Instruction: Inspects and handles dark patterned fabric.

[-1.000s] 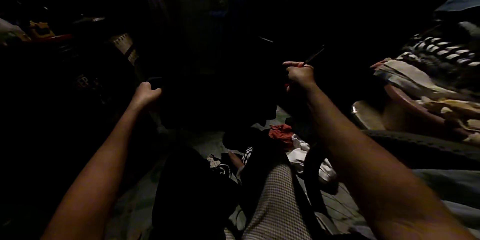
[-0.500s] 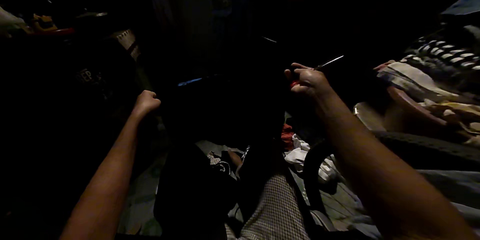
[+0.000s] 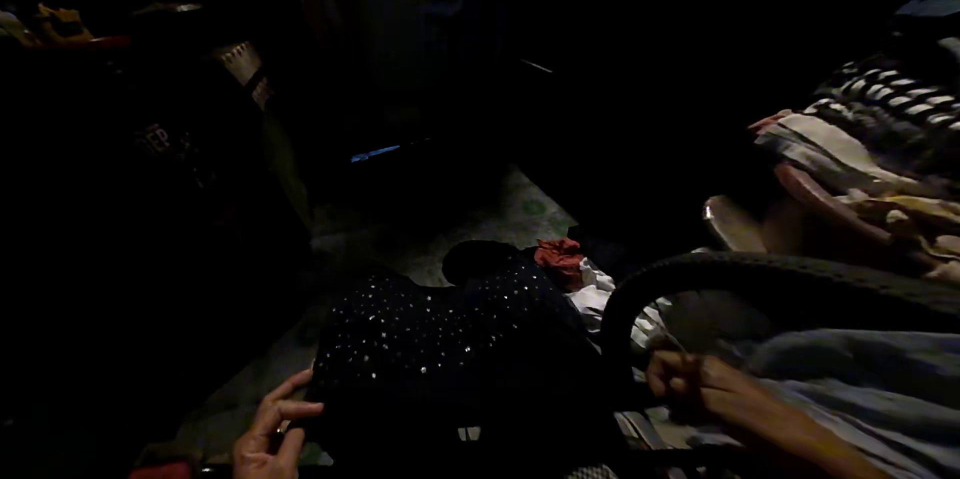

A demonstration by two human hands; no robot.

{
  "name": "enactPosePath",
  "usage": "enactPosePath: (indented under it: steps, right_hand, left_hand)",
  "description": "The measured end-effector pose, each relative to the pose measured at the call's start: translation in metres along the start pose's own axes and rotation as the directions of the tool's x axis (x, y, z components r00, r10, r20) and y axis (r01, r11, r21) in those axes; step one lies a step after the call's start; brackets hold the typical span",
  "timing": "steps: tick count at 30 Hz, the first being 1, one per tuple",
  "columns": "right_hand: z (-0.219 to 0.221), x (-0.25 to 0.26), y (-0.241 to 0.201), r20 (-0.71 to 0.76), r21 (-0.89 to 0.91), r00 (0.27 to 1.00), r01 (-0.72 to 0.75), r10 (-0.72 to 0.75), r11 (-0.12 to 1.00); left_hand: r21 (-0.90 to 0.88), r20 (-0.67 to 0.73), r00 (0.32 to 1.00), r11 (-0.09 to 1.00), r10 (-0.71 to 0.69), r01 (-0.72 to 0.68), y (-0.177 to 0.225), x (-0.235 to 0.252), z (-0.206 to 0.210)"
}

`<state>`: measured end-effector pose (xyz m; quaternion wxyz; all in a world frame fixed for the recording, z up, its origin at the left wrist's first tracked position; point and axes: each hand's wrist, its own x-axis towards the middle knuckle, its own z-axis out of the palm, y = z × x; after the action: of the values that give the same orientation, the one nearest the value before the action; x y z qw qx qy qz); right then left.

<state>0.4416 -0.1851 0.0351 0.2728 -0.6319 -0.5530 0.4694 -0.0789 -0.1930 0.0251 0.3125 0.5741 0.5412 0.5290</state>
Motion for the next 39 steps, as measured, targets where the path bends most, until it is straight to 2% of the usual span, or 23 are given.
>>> enactPosePath:
  steps: [2,4,6,8,9,11,14,15,16,17,18,19,20,21,22,23,25,28,29,31,35,36,39]
  right_hand:
    - [0.005,0.009,0.009,0.042,-0.227,0.994,-0.086,0.098,0.970]
    - [0.007,0.015,0.015,-0.017,-0.289,0.999,-0.053,0.050,0.956]
    - [0.010,0.022,0.023,-0.151,-0.180,0.988,0.000,-0.028,0.984]
    - [0.015,0.034,0.026,-0.288,0.033,0.958,0.001,0.009,0.999]
    - [0.021,0.039,0.024,-0.334,0.138,0.939,-0.033,0.078,0.990]
    - [0.037,0.050,0.020,-0.354,0.298,0.898,-0.158,0.263,0.941]
    - [0.062,0.056,0.011,-0.338,0.361,0.865,-0.244,0.370,0.900]
    - [0.067,0.057,0.007,-0.334,0.352,0.864,-0.256,0.376,0.900]
    - [0.071,0.057,0.004,-0.328,0.302,0.875,-0.259,0.355,0.918]
    - [0.074,0.057,0.004,-0.331,0.216,0.893,-0.243,0.305,0.946]
    - [0.074,0.057,0.003,-0.322,0.138,0.912,-0.219,0.253,0.966]
    - [0.073,0.056,0.003,-0.303,0.084,0.928,-0.200,0.217,0.976]
    - [0.075,0.055,0.004,-0.297,0.053,0.936,-0.179,0.187,0.982]
    - [0.076,0.054,0.007,-0.304,0.040,0.939,-0.155,0.159,0.987]
    - [0.077,0.051,0.009,-0.317,0.047,0.941,-0.110,0.120,0.993]
    - [0.079,0.050,0.011,-0.344,0.059,0.937,-0.046,0.063,0.997]
    - [0.082,0.049,0.007,-0.378,0.144,0.926,0.057,0.002,0.988]
    - [0.082,0.045,-0.014,-0.394,0.356,0.913,0.046,0.106,0.933]
    - [0.083,0.044,-0.021,-0.426,0.385,0.889,0.011,0.167,0.923]
    - [0.088,0.042,-0.026,-0.476,0.466,0.837,-0.019,0.269,0.884]
    - [0.112,0.038,-0.029,-0.457,0.689,0.823,0.089,0.336,0.720]
    - [0.114,0.037,-0.032,-0.448,0.705,0.825,0.090,0.344,0.703]
    - [0.117,0.035,-0.042,-0.455,0.696,0.809,0.064,0.371,0.715]
  left_hand:
    - [-0.064,-0.029,0.998,0.997,-0.056,0.054,-0.003,-0.002,0.001]
    - [-0.198,-0.025,0.985,0.967,-0.169,0.161,-0.002,-0.005,0.007]
    - [-0.297,0.094,0.955,0.908,-0.281,0.296,-0.009,-0.007,0.006]
    - [-0.435,0.182,0.914,0.804,-0.363,0.406,-0.028,-0.011,0.007]
    - [-0.515,0.159,0.894,0.738,-0.418,0.436,-0.038,-0.013,0.011]
    - [-0.547,0.117,0.811,0.645,-0.573,0.534,-0.022,-0.012,0.023]
    - [-0.542,0.014,0.779,0.650,-0.627,0.533,-0.010,-0.006,0.042]
    - [-0.554,-0.001,0.744,0.620,-0.668,0.555,-0.004,-0.007,0.045]
    - [-0.576,-0.008,0.681,0.560,-0.732,0.595,0.014,-0.006,0.051]
    - [-0.623,-0.008,0.618,0.487,-0.786,0.612,0.029,-0.006,0.057]
    - [-0.693,0.016,0.585,0.412,-0.811,0.591,0.040,-0.007,0.061]
    - [-0.749,0.092,0.601,0.342,-0.794,0.567,0.043,-0.011,0.062]
    - [-0.760,0.203,0.659,0.308,-0.725,0.573,0.038,-0.017,0.060]
    - [-0.746,0.292,0.697,0.300,-0.655,0.594,0.033,-0.022,0.057]
    - [-0.696,0.336,0.705,0.340,-0.625,0.633,0.036,-0.024,0.060]
    - [-0.660,0.406,0.690,0.330,-0.599,0.675,0.034,-0.026,0.061]
    - [-0.521,0.537,0.606,0.334,-0.587,0.785,0.026,-0.024,0.074]
    - [-0.299,0.662,0.423,0.299,-0.619,0.906,0.001,-0.023,0.109]
    - [-0.256,0.663,0.381,0.283,-0.645,0.924,-0.001,-0.023,0.120]
    - [-0.229,0.606,0.353,0.269,-0.712,0.936,-0.001,-0.023,0.139]
    - [-0.341,0.489,0.439,0.298,-0.754,0.891,-0.006,-0.021,0.160]
    - [-0.352,0.470,0.438,0.292,-0.766,0.889,0.001,-0.018,0.164]
    - [-0.319,0.384,0.363,0.248,-0.849,0.915,0.050,-0.002,0.174]
